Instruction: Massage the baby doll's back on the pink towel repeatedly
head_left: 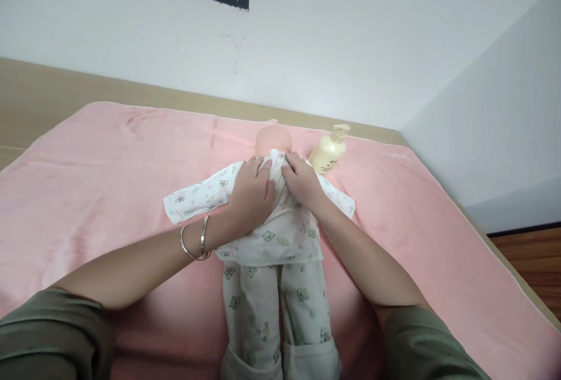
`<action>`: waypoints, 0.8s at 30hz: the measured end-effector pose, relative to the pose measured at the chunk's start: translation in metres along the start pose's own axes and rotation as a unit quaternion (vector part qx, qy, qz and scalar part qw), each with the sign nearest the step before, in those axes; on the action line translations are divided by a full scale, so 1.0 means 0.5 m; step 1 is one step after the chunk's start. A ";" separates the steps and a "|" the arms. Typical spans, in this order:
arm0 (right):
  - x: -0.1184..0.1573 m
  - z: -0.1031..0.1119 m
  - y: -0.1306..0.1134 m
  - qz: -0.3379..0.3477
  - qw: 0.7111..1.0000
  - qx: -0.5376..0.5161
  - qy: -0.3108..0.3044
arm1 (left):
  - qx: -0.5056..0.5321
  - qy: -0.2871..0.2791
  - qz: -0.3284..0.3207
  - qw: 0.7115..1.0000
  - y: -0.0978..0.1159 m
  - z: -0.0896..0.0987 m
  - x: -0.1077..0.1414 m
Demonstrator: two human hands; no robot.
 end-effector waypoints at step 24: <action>0.006 -0.015 0.005 -0.027 0.998 0.041 -0.034 | 0.048 0.036 0.045 0.997 -0.038 -0.005 -0.006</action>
Point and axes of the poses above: each hand's wrist, its own x-axis away from the middle knuckle, its own z-axis out of the back of the hand, y = z × x, the point moved 7 cm from there along -x, towards the middle knuckle, and after that the axes turned 11 degrees about -z, right-handed, at the moved point
